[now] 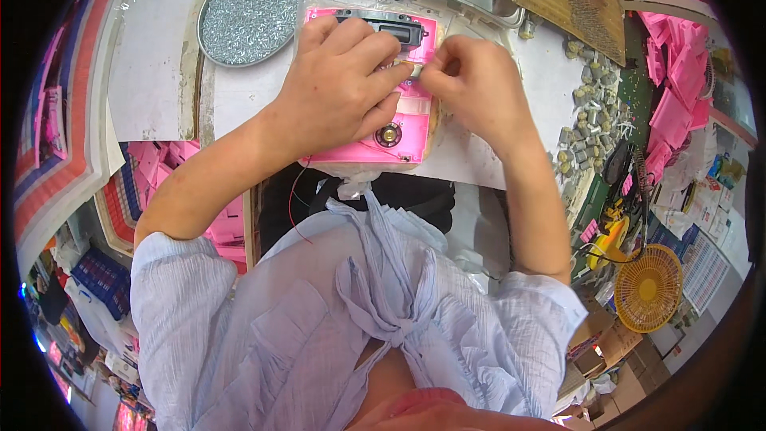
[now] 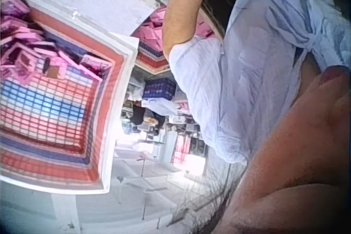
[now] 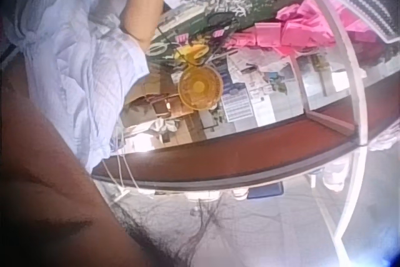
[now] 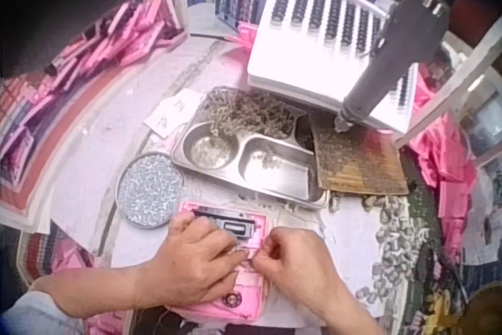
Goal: Assembling, soldering, and screwing together components of a pink electronic device.
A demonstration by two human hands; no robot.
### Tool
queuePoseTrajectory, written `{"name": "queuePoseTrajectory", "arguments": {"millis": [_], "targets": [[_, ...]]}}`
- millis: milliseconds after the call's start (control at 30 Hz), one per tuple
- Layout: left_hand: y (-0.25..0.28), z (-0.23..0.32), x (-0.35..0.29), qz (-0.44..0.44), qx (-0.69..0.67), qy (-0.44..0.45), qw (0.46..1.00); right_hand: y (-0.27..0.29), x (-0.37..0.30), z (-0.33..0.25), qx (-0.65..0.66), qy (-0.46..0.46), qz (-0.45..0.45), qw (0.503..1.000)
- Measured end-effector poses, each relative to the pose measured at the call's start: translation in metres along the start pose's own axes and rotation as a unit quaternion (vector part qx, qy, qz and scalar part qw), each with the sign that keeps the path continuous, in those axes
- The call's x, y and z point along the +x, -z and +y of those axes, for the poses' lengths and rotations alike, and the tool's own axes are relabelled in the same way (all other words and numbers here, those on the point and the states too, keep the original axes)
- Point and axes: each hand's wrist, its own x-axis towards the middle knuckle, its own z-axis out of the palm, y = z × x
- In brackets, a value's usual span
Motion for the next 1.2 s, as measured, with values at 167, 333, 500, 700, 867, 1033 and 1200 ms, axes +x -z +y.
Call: {"name": "queuePoseTrajectory", "arguments": {"millis": [167,333,500,700,867,1033,1200], "targets": [[-0.003,-0.005,0.009,0.001,-0.005,-0.014,1.0,-0.007,-0.01,-0.038,-0.288,0.091,0.025,0.953],[-0.002,-0.006,0.014,-0.008,-0.004,-0.016,1.0,0.018,0.01,0.004,-0.01,0.02,-0.097,0.995],[0.006,0.001,0.026,-0.044,-0.03,-0.018,0.998,0.014,0.017,0.029,0.246,-0.102,-0.16,0.951],[0.006,-0.004,0.033,-0.049,-0.029,-0.041,0.998,0.005,0.006,0.029,0.222,-0.059,-0.079,0.97],[0.002,-0.012,0.04,-0.061,-0.033,-0.056,0.996,0.052,0.001,0.047,0.27,-0.071,-0.087,0.956],[-0.001,-0.014,0.059,-0.112,-0.072,-0.041,0.99,0.223,-0.007,0.3,0.05,-0.239,0.36,0.901],[0.006,-0.014,0.068,-0.162,-0.093,0.033,0.982,0.286,-0.046,0.535,-0.374,-0.516,0.171,0.751]]}}
